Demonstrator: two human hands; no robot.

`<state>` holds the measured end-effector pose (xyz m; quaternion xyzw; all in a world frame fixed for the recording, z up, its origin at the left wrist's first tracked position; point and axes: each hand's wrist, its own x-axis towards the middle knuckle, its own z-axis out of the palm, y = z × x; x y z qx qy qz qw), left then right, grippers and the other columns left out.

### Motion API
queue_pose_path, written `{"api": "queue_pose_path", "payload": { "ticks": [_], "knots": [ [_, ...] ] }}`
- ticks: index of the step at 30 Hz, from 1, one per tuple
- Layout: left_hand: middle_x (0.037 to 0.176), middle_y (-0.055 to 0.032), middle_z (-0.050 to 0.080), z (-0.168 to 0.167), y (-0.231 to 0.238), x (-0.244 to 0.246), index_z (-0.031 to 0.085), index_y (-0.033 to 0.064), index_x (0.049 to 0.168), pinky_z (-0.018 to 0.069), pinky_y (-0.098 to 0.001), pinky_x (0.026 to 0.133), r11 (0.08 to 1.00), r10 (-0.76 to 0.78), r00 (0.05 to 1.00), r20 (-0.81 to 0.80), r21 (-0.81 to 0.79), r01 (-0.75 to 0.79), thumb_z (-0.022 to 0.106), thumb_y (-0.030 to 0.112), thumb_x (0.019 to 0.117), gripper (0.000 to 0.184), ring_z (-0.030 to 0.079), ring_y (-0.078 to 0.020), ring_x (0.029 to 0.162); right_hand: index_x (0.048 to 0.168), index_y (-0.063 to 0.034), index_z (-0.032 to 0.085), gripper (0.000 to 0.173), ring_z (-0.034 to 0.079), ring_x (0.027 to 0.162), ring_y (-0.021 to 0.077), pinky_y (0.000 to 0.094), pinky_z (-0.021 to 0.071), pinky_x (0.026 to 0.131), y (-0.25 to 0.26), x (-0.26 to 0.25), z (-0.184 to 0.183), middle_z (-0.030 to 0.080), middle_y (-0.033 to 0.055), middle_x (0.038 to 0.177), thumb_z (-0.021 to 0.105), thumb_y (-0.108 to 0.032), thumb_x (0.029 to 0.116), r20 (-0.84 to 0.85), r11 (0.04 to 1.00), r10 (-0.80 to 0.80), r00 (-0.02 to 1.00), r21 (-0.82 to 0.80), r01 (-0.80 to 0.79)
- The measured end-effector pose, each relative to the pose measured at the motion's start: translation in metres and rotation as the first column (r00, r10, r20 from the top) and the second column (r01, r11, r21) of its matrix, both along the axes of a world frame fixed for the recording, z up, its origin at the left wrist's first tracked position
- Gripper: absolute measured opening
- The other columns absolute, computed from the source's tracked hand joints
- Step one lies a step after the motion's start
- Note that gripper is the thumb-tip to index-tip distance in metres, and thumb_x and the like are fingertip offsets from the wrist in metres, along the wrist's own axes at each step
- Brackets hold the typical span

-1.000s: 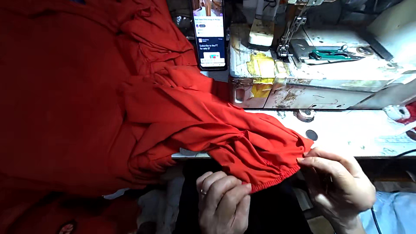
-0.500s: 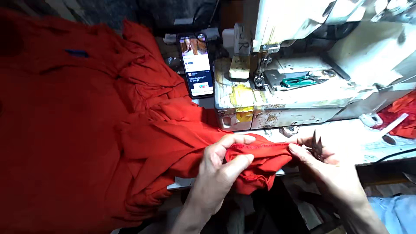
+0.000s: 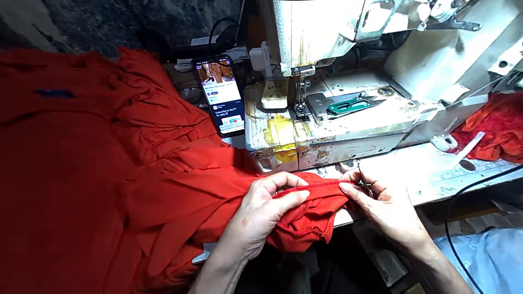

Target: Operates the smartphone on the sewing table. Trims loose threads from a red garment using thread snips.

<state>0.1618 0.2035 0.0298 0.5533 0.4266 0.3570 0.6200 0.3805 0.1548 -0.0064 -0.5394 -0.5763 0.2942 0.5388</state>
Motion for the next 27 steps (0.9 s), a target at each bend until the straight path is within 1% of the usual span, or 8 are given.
{"api": "queue_pose_path", "payload": {
  "ticks": [12, 14, 17, 19, 21, 22, 24, 27],
  "knots": [
    [0.082, -0.0076, 0.072, 0.002, 0.012, -0.014, 0.075, 0.0048, 0.097, 0.0572, -0.02, 0.061, 0.985, -0.031, 0.978, 0.207, -0.159, 0.065, 0.057, 0.014, 0.1041, 0.022, 0.069, -0.0079, 0.07, 0.091, -0.0134, 0.07, 0.008, 0.048, 0.045, 0.0057, 0.0191, 0.039, 0.04, 0.009, 0.0, -0.004, 0.062, -0.0009, 0.065, 0.065, -0.013, 0.0982, -0.096, 0.994, -0.015, 0.995, -0.113, 0.004],
    [0.084, -0.0077, 0.073, 0.008, 0.01, -0.012, 0.075, 0.0051, 0.099, 0.0577, -0.0214, 0.063, 0.979, -0.024, 0.984, 0.176, -0.197, 0.059, 0.044, 0.032, 0.1099, 0.043, 0.07, -0.0092, 0.073, 0.091, -0.0133, 0.07, 0.008, 0.049, 0.044, 0.0058, 0.0191, 0.0397, 0.04, 0.008, 0.0, -0.005, 0.062, -0.0011, 0.065, 0.066, -0.013, 0.0983, -0.082, 0.993, -0.031, 0.996, -0.116, 0.021],
    [0.087, -0.0051, 0.072, 0.019, 0.007, -0.009, 0.073, 0.0084, 0.099, 0.055, -0.0199, 0.063, 0.975, -0.085, 0.989, 0.118, -0.197, 0.107, 0.025, 0.057, 0.1075, 0.069, 0.069, -0.0076, 0.077, 0.092, -0.0123, 0.07, 0.007, 0.047, 0.042, 0.0057, 0.0189, 0.0389, 0.038, 0.01, -0.003, -0.004, 0.062, -0.0002, 0.064, 0.066, -0.01, 0.0975, -0.104, 0.989, -0.059, 0.993, -0.14, 0.044],
    [0.089, -0.0048, 0.072, 0.009, 0.007, -0.012, 0.075, 0.0084, 0.101, 0.0568, -0.0221, 0.067, 0.987, -0.119, 0.985, 0.123, -0.09, 0.131, 0.043, 0.043, 0.1083, 0.047, 0.069, -0.0084, 0.079, 0.098, -0.011, 0.072, 0.005, 0.053, 0.047, 0.0082, 0.0212, 0.0436, 0.041, 0.008, -0.003, -0.002, 0.066, 0.0019, 0.071, 0.07, -0.008, 0.0939, -0.125, 0.99, -0.078, 0.989, -0.124, 0.063],
    [0.079, 0.0021, 0.073, 0.006, -0.005, -0.009, 0.074, 0.011, 0.091, 0.0584, -0.0196, 0.065, 0.999, -0.044, 0.998, 0.037, 0.017, 0.043, 0.072, 0.005, 0.0887, 0.007, 0.069, -0.004, 0.071, 0.109, -0.0124, 0.071, 0.021, 0.062, 0.06, 0.0059, 0.0211, 0.0513, 0.049, 0.002, -0.001, 0.0, 0.071, -0.0012, 0.085, 0.075, -0.011, 0.0885, -0.048, 0.989, -0.137, 0.989, -0.061, 0.134],
    [0.076, 0.0037, 0.073, 0.011, -0.011, -0.004, 0.074, 0.0104, 0.089, 0.0582, -0.0184, 0.064, 0.998, -0.013, 0.999, -0.049, 0.054, 0.015, 0.079, -0.004, 0.0807, 0.017, 0.068, -0.0029, 0.068, 0.114, -0.0133, 0.07, 0.028, 0.065, 0.067, 0.0033, 0.0195, 0.0534, 0.055, -0.002, 0.0, 0.0, 0.072, -0.0038, 0.092, 0.076, -0.019, 0.0875, 0.028, 0.982, -0.187, 0.982, 0.0, 0.187],
    [0.071, 0.0049, 0.071, 0.013, -0.014, 0.005, 0.073, 0.0099, 0.085, 0.0563, -0.0159, 0.06, 0.994, 0.026, 0.993, -0.114, 0.104, -0.014, 0.08, -0.009, 0.0771, 0.022, 0.066, -0.0011, 0.064, 0.12, -0.0123, 0.069, 0.033, 0.06, 0.064, 0.0008, 0.017, 0.0507, 0.053, -0.011, 0.0, 0.003, 0.067, -0.0057, 0.093, 0.07, -0.031, 0.0928, 0.103, 0.955, -0.277, 0.955, 0.136, 0.262],
    [0.078, -0.0028, 0.07, -0.002, -0.001, 0.005, 0.076, 0.0077, 0.093, 0.053, -0.0198, 0.058, 0.986, -0.001, 0.998, -0.07, 0.166, 0.013, 0.075, 0.001, 0.0866, 0.009, 0.064, -0.0085, 0.066, 0.117, -0.0093, 0.068, 0.026, 0.055, 0.053, -0.0008, 0.0166, 0.0491, 0.049, -0.028, -0.01, 0.017, 0.063, -0.0087, 0.076, 0.062, -0.022, 0.0957, 0.025, 0.962, -0.24, 0.97, 0.139, 0.235]
  ]
}}
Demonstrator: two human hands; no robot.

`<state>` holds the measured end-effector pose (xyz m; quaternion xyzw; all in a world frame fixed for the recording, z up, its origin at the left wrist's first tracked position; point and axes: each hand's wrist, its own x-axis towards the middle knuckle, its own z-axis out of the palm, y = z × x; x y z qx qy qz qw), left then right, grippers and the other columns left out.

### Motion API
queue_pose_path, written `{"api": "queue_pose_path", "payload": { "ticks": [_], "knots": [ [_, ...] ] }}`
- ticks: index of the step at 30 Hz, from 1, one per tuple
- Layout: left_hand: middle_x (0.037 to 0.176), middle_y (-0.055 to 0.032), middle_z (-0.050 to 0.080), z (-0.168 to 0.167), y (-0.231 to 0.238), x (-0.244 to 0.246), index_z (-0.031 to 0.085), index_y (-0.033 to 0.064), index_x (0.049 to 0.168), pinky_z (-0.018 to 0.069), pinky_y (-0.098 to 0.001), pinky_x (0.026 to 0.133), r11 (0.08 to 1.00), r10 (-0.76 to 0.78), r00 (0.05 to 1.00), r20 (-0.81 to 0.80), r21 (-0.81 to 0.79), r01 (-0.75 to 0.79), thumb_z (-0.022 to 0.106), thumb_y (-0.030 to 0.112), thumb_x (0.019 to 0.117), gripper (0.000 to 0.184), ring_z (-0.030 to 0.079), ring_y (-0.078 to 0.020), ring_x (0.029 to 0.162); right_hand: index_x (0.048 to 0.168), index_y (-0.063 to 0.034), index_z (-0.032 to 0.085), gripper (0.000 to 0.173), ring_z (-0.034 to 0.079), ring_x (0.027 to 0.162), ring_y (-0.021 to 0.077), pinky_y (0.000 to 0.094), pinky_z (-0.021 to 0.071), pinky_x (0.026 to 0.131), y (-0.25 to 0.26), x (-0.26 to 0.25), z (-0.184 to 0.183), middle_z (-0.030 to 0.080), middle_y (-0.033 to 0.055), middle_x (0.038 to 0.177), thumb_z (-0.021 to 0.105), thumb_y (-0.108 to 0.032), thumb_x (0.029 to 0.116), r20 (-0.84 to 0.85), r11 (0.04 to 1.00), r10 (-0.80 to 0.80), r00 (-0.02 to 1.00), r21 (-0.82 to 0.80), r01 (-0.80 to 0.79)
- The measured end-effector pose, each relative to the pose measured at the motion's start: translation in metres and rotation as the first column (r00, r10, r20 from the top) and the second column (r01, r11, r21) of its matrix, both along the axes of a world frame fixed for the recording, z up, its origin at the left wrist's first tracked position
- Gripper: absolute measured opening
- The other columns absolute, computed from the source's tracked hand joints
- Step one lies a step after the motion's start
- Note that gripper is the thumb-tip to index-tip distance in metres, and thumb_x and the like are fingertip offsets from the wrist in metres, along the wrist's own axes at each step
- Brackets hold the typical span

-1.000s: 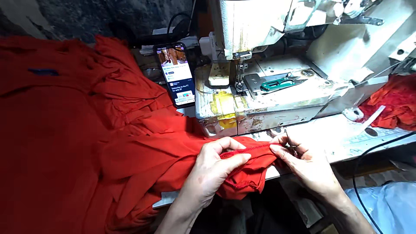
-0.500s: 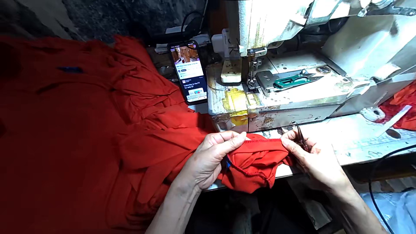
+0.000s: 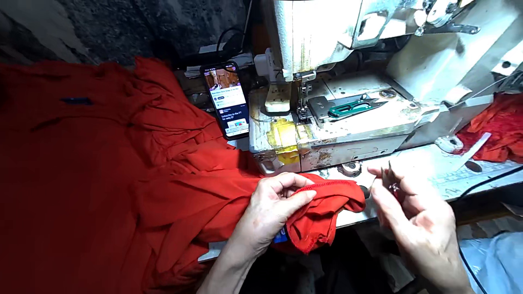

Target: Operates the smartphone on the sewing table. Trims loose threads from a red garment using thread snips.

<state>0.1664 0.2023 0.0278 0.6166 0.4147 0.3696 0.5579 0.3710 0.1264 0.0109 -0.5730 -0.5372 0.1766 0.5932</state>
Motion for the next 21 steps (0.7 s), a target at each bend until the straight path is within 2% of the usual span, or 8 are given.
{"api": "queue_pose_path", "payload": {
  "ticks": [2, 5, 8, 10, 11, 13, 16, 21],
  "knots": [
    [0.087, -0.0047, 0.071, -0.006, 0.005, 0.0, 0.078, 0.01, 0.096, 0.0541, -0.0224, 0.061, 0.999, -0.009, 1.0, 0.022, 0.036, 0.008, 0.074, 0.006, 0.0858, 0.012, 0.064, -0.012, 0.07, 0.118, -0.0064, 0.069, 0.026, 0.056, 0.055, -0.0004, 0.0166, 0.0499, 0.05, -0.007, -0.008, 0.006, 0.066, -0.0069, 0.077, 0.068, -0.019, 0.0944, -0.104, 0.987, 0.131, 0.986, -0.078, -0.14],
    [0.093, -0.001, 0.072, -0.018, 0.003, 0.003, 0.081, 0.0136, 0.096, 0.0571, -0.0225, 0.066, 0.962, 0.06, 0.998, 0.016, 0.266, -0.062, 0.078, 0.009, 0.0827, 0.014, 0.067, -0.012, 0.079, 0.102, -0.0092, 0.069, 0.013, 0.055, 0.051, -0.0002, 0.0151, 0.0472, 0.044, 0.002, -0.017, -0.007, 0.063, -0.005, 0.071, 0.072, -0.018, 0.0931, -0.175, 0.95, 0.288, 0.941, -0.074, -0.304],
    [0.093, 0.0037, 0.071, -0.031, -0.009, 0.003, 0.08, 0.0141, 0.091, 0.0582, -0.017, 0.075, 0.727, 0.157, 0.986, -0.052, 0.682, -0.079, 0.075, 0.011, 0.0859, 0.008, 0.067, -0.0043, 0.087, 0.108, -0.0061, 0.073, 0.024, 0.057, 0.06, -0.0035, 0.0129, 0.0491, 0.054, 0.009, -0.022, -0.014, 0.07, -0.0042, 0.082, 0.076, -0.011, 0.0851, -0.051, 0.984, 0.178, 0.983, 0.004, -0.178],
    [0.095, -0.0017, 0.072, -0.032, -0.023, 0.001, 0.077, 0.011, 0.095, 0.0529, -0.0182, 0.086, 0.547, 0.19, 0.977, -0.094, 0.836, -0.026, 0.068, 0.011, 0.0963, 0.009, 0.066, -0.0056, 0.094, 0.119, -0.0017, 0.071, 0.038, 0.061, 0.068, -0.0048, 0.0135, 0.0523, 0.062, 0.007, -0.018, -0.015, 0.073, -0.001, 0.094, 0.072, -0.006, 0.0817, 0.043, 0.981, 0.192, 0.98, 0.013, -0.193],
    [0.096, -0.0033, 0.071, -0.036, -0.028, -0.001, 0.073, 0.0105, 0.098, 0.0512, -0.0195, 0.089, 0.456, 0.21, 0.971, -0.113, 0.89, 0.005, 0.064, 0.011, 0.0997, 0.009, 0.065, -0.0074, 0.096, 0.117, -0.0015, 0.071, 0.037, 0.062, 0.069, -0.0051, 0.0135, 0.0529, 0.064, 0.007, -0.017, -0.018, 0.073, -0.0013, 0.09, 0.07, -0.005, 0.081, 0.066, 0.976, 0.214, 0.975, 0.03, -0.217],
    [0.098, -0.0018, 0.066, -0.047, -0.037, -0.003, 0.07, 0.0121, 0.104, 0.0482, -0.0207, 0.09, 0.336, 0.261, 0.954, -0.148, 0.94, 0.054, 0.063, 0.011, 0.1003, 0.008, 0.061, -0.0096, 0.097, 0.101, -0.0014, 0.073, 0.018, 0.06, 0.068, -0.0052, 0.0109, 0.0505, 0.063, 0.006, -0.016, -0.029, 0.07, -0.0012, 0.079, 0.068, -0.005, 0.0836, 0.122, 0.962, 0.214, 0.969, 0.146, -0.231],
    [0.095, -0.0024, 0.063, -0.058, -0.049, -0.001, 0.069, 0.0106, 0.104, 0.0459, -0.0183, 0.088, 0.366, 0.304, 0.942, -0.14, 0.93, 0.02, 0.065, 0.013, 0.0989, 0.007, 0.059, -0.01, 0.093, 0.094, -0.0032, 0.07, 0.009, 0.061, 0.069, -0.0042, 0.0092, 0.0515, 0.064, 0.007, -0.014, -0.042, 0.068, -0.0013, 0.078, 0.069, -0.003, 0.0846, 0.153, 0.932, 0.163, 0.975, 0.3, -0.203],
    [0.088, -0.003, 0.055, -0.064, -0.058, -0.002, 0.066, 0.0097, 0.099, 0.0442, -0.0151, 0.08, 0.409, 0.3, 0.948, -0.105, 0.912, -0.029, 0.064, 0.012, 0.0983, 0.003, 0.054, -0.0092, 0.083, 0.094, -0.0036, 0.071, 0.01, 0.064, 0.073, -0.0041, 0.01, 0.0544, 0.068, 0.007, -0.011, -0.048, 0.071, -0.0014, 0.082, 0.071, -0.002, 0.0847, 0.117, 0.93, 0.165, 0.979, 0.313, -0.194]
  ]
}}
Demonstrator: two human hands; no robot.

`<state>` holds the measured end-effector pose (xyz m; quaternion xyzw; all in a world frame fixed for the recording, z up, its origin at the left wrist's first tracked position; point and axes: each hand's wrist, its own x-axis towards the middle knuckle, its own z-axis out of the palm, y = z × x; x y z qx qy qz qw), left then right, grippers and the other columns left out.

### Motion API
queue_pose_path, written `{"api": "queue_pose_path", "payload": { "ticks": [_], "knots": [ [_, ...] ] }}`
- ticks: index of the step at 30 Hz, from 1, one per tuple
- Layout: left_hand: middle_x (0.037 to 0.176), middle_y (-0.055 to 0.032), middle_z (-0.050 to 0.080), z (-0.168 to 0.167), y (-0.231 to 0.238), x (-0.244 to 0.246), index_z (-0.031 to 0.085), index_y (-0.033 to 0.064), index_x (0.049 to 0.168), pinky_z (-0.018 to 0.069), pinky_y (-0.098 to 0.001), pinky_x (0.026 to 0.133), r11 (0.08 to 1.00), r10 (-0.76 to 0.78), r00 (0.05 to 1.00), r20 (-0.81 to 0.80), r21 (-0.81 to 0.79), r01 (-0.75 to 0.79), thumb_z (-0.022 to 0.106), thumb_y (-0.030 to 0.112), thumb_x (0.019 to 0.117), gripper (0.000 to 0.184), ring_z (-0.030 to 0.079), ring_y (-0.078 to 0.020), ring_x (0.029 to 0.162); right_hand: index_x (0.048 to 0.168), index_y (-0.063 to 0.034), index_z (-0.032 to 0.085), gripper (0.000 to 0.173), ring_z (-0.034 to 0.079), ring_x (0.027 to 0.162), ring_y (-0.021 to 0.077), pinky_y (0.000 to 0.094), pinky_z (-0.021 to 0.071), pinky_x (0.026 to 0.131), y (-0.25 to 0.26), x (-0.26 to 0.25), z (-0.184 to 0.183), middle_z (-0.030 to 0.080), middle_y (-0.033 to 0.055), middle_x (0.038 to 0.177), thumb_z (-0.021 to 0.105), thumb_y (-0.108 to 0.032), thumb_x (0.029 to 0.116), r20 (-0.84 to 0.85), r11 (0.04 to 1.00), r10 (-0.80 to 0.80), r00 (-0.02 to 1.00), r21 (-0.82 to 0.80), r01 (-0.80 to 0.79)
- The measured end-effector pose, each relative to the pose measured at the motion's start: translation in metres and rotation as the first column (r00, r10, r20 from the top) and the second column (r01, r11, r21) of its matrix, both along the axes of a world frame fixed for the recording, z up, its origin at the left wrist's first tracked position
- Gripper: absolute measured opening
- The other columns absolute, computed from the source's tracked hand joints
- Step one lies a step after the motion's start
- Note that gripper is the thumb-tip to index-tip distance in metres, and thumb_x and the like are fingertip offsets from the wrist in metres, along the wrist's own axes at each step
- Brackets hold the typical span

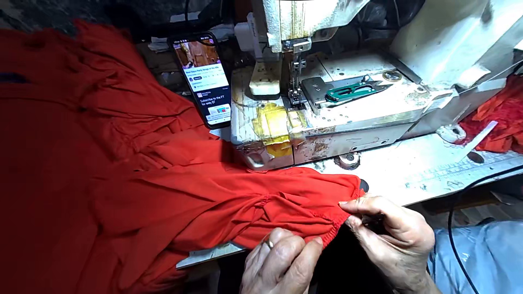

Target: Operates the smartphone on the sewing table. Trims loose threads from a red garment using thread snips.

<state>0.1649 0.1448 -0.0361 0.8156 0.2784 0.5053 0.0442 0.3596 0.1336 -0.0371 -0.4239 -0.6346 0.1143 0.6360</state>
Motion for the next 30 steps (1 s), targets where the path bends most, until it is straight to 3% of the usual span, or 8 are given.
{"api": "queue_pose_path", "payload": {
  "ticks": [7, 10, 13, 16, 19, 22, 25, 30],
  "knots": [
    [0.089, -0.0086, 0.054, 0.03, -0.007, -0.011, 0.067, 0.0052, 0.098, 0.0461, -0.0222, 0.081, 0.996, 0.028, 0.998, -0.064, 0.084, -0.023, 0.065, 0.005, 0.0973, 0.002, 0.055, -0.0164, 0.083, 0.082, -0.0034, 0.069, 0.002, 0.059, 0.065, -0.0066, 0.0095, 0.05, 0.063, -0.005, 0.002, 0.024, 0.067, -0.0031, 0.071, 0.069, -0.005, 0.0824, 0.015, 0.985, -0.066, 0.998, -0.16, 0.067],
    [0.091, -0.0061, 0.055, 0.042, 0.004, -0.008, 0.069, 0.0097, 0.104, 0.0432, -0.014, 0.077, 0.998, 0.036, 0.995, -0.096, -0.054, -0.042, 0.062, 0.012, 0.1005, 0.008, 0.054, -0.0086, 0.084, 0.086, -0.0061, 0.068, 0.004, 0.056, 0.065, -0.0082, 0.0067, 0.0473, 0.06, 0.005, 0.009, 0.02, 0.064, -0.0058, 0.072, 0.07, -0.01, 0.0844, 0.073, 0.994, -0.034, 0.997, -0.105, 0.042],
    [0.085, 0.0003, 0.061, 0.037, 0.032, -0.003, 0.078, 0.0137, 0.098, 0.0448, -0.0123, 0.072, 0.959, -0.082, 0.996, 0.016, -0.269, 0.083, 0.066, 0.019, 0.0988, 0.013, 0.056, -0.0012, 0.08, 0.086, -0.0124, 0.07, 0.006, 0.054, 0.058, -0.0089, 0.0076, 0.0448, 0.052, 0.015, 0.018, 0.026, 0.062, -0.0111, 0.068, 0.073, -0.016, 0.0817, 0.106, 0.957, 0.016, 0.994, -0.288, 0.016],
    [0.084, 0.0037, 0.067, 0.035, 0.057, -0.002, 0.078, 0.0145, 0.091, 0.0514, -0.0158, 0.067, 0.597, -0.136, 0.947, 0.292, -0.738, 0.313, 0.07, 0.017, 0.0918, 0.008, 0.062, -0.0025, 0.076, 0.082, -0.0173, 0.071, 0.009, 0.05, 0.05, -0.0038, 0.0165, 0.0404, 0.045, 0.031, 0.024, 0.037, 0.058, -0.0115, 0.06, 0.079, -0.02, 0.0776, 0.189, 0.84, 0.017, 0.982, -0.536, 0.088],
    [0.079, -0.0065, 0.071, 0.052, 0.067, 0.002, 0.076, 0.0072, 0.084, 0.0548, -0.0215, 0.062, 0.197, 0.017, 0.89, 0.456, -0.874, 0.444, 0.069, 0.003, 0.0886, 0.01, 0.066, -0.0089, 0.07, 0.074, -0.0187, 0.066, 0.015, 0.05, 0.051, 0.004, 0.0285, 0.0409, 0.048, 0.04, 0.018, 0.04, 0.053, -0.009, 0.057, 0.079, -0.023, 0.0784, 0.336, 0.772, 0.008, 0.942, -0.601, 0.207],
    [0.076, -0.0084, 0.071, 0.058, 0.067, 0.004, 0.077, 0.006, 0.084, 0.0546, -0.0212, 0.061, 0.141, 0.076, 0.895, 0.44, -0.893, 0.427, 0.07, 0.001, 0.0882, 0.01, 0.066, -0.0094, 0.068, 0.096, -0.0181, 0.068, 0.023, 0.056, 0.056, 0.0049, 0.0299, 0.0464, 0.051, 0.032, 0.012, 0.038, 0.057, -0.0094, 0.064, 0.077, -0.029, 0.0775, 0.396, 0.825, -0.123, 0.91, -0.469, 0.316],
    [0.075, -0.0081, 0.071, 0.058, 0.064, 0.004, 0.077, 0.0056, 0.084, 0.0551, -0.0211, 0.061, 0.15, 0.094, 0.882, 0.461, -0.883, 0.446, 0.068, 0.0, 0.0898, 0.012, 0.066, -0.0089, 0.067, 0.119, -0.0098, 0.067, 0.028, 0.061, 0.063, 0.0004, 0.0199, 0.0528, 0.056, 0.008, 0.005, 0.051, 0.066, -0.0061, 0.077, 0.066, -0.022, 0.0937, 0.183, 0.882, -0.153, 0.971, -0.418, 0.218],
    [0.079, -0.0089, 0.073, 0.055, 0.064, 0.004, 0.077, 0.0055, 0.089, 0.0567, -0.021, 0.065, 0.182, 0.09, 0.871, 0.483, -0.868, 0.462, 0.069, 0.0, 0.0901, 0.01, 0.068, -0.0098, 0.071, 0.11, -0.0085, 0.064, 0.015, 0.054, 0.055, 0.0005, 0.0163, 0.0464, 0.048, -0.001, -0.005, 0.041, 0.061, -0.0039, 0.076, 0.055, -0.02, 0.1053, -0.153, 0.819, 0.223, 0.963, -0.507, -0.27]
  ]
}}
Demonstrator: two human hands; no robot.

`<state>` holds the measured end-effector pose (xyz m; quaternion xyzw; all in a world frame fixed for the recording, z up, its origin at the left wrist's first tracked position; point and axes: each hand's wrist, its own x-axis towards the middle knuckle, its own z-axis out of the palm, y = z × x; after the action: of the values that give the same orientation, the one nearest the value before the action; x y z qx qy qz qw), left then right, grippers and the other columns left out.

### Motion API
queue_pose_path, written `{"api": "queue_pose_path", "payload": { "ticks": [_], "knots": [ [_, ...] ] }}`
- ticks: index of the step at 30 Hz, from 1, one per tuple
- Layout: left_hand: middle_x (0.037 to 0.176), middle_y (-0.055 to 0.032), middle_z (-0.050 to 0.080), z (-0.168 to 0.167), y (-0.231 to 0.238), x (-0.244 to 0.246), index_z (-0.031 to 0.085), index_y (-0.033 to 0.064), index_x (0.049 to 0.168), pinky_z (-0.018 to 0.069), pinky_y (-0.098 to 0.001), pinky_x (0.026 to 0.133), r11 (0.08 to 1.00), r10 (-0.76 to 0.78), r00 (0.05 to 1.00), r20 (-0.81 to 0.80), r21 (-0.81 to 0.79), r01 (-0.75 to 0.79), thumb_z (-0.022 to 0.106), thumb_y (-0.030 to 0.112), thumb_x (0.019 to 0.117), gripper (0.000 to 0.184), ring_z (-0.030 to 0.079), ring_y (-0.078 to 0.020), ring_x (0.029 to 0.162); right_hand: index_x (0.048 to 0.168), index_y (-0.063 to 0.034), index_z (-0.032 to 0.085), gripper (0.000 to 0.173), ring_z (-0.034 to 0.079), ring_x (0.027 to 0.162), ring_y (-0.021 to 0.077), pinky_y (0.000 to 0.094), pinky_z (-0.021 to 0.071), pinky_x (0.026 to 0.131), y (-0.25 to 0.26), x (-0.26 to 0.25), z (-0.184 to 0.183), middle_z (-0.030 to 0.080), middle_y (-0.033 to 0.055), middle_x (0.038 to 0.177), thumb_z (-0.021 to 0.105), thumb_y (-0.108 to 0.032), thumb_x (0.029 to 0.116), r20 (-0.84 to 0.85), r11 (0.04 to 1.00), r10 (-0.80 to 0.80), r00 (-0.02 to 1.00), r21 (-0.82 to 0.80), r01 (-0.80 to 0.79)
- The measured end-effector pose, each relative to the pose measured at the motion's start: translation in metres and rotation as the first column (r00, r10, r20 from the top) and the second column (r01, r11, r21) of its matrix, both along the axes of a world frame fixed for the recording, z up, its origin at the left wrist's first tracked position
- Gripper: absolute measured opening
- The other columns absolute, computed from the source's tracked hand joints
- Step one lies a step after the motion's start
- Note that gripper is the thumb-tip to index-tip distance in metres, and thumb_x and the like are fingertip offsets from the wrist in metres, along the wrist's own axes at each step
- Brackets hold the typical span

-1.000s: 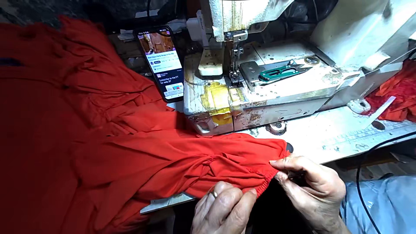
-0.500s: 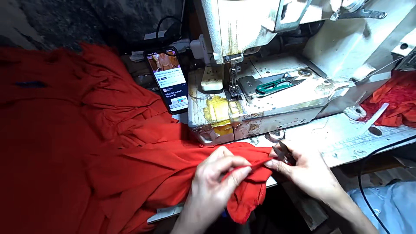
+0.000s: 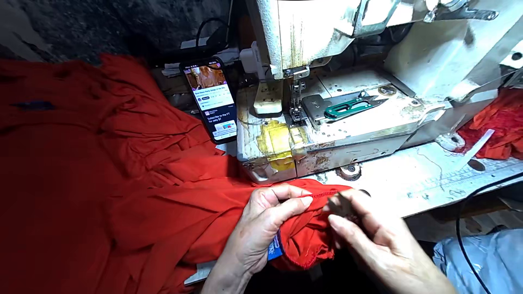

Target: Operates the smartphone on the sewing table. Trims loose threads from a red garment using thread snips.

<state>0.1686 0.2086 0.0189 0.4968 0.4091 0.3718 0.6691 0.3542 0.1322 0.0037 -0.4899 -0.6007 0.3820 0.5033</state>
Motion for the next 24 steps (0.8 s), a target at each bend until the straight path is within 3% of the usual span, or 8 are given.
{"api": "queue_pose_path", "payload": {
  "ticks": [5, 9, 11, 14, 21, 24],
  "knots": [
    [0.077, -0.002, 0.071, 0.009, -0.008, 0.0, 0.068, 0.006, 0.087, 0.059, -0.0208, 0.067, 0.995, 0.082, 0.996, -0.03, -0.056, -0.084, 0.07, -0.008, 0.0816, 0.015, 0.069, -0.007, 0.071, 0.107, -0.012, 0.068, 0.02, 0.053, 0.058, -0.0024, 0.015, 0.0449, 0.052, 0.009, -0.006, -0.012, 0.061, -0.0077, 0.076, 0.051, -0.022, 0.1044, 0.064, 0.997, -0.002, 0.998, -0.079, 0.007],
    [0.076, -0.0058, 0.072, 0.005, -0.007, 0.0, 0.072, 0.0028, 0.086, 0.0587, -0.0224, 0.066, 0.996, 0.082, 0.997, 0.007, -0.048, -0.081, 0.068, -0.006, 0.0853, 0.01, 0.069, -0.0091, 0.071, 0.109, -0.0014, 0.071, 0.026, 0.059, 0.074, -0.0063, 0.0121, 0.049, 0.067, 0.007, -0.004, -0.004, 0.068, -0.0033, 0.087, 0.054, -0.02, 0.1042, 0.096, 0.995, -0.006, 0.995, -0.098, 0.016],
    [0.077, -0.0035, 0.071, 0.002, -0.006, -0.001, 0.067, 0.0059, 0.087, 0.0591, -0.022, 0.068, 0.996, 0.075, 0.997, 0.01, -0.043, -0.075, 0.066, -0.006, 0.0849, 0.012, 0.07, -0.0083, 0.073, 0.11, -0.0008, 0.07, 0.026, 0.059, 0.078, -0.0049, 0.0137, 0.0499, 0.069, 0.008, -0.004, -0.007, 0.068, -0.0019, 0.09, 0.053, -0.02, 0.1041, 0.09, 0.997, 0.005, 0.996, -0.078, 0.002],
    [0.08, -0.0093, 0.073, -0.004, -0.004, 0.0, 0.078, 0.0048, 0.089, 0.0575, -0.0214, 0.066, 0.999, 0.048, 0.997, 0.053, 0.012, -0.048, 0.068, 0.003, 0.0893, 0.011, 0.069, -0.0098, 0.072, 0.109, -0.0092, 0.07, 0.022, 0.063, 0.075, -0.0017, 0.0154, 0.0514, 0.065, 0.011, -0.006, -0.016, 0.069, -0.0051, 0.088, 0.053, -0.021, 0.1029, 0.073, 0.999, -0.018, 0.997, -0.028, 0.02],
    [0.08, -0.0079, 0.072, -0.006, -0.003, -0.001, 0.079, 0.0074, 0.086, 0.0561, -0.0208, 0.065, 0.997, 0.014, 1.0, 0.012, 0.074, -0.015, 0.069, 0.006, 0.0892, 0.01, 0.068, -0.0093, 0.072, 0.106, -0.0114, 0.071, 0.019, 0.061, 0.069, -0.0004, 0.0164, 0.0504, 0.061, 0.013, -0.007, -0.017, 0.067, -0.0056, 0.082, 0.055, -0.022, 0.1031, 0.038, 0.999, -0.025, 0.999, -0.047, 0.027],
    [0.078, -0.0076, 0.072, -0.007, -0.003, -0.001, 0.079, 0.0069, 0.087, 0.0554, -0.0201, 0.064, 0.996, 0.015, 1.0, -0.003, 0.088, -0.014, 0.069, 0.007, 0.0897, 0.01, 0.067, -0.0084, 0.07, 0.104, -0.0125, 0.07, 0.018, 0.055, 0.057, 0.0016, 0.0177, 0.0456, 0.051, 0.013, -0.009, -0.014, 0.062, -0.0053, 0.072, 0.055, -0.023, 0.103, -0.057, 0.989, -0.017, 0.998, -0.15, 0.009]
  ]
}}
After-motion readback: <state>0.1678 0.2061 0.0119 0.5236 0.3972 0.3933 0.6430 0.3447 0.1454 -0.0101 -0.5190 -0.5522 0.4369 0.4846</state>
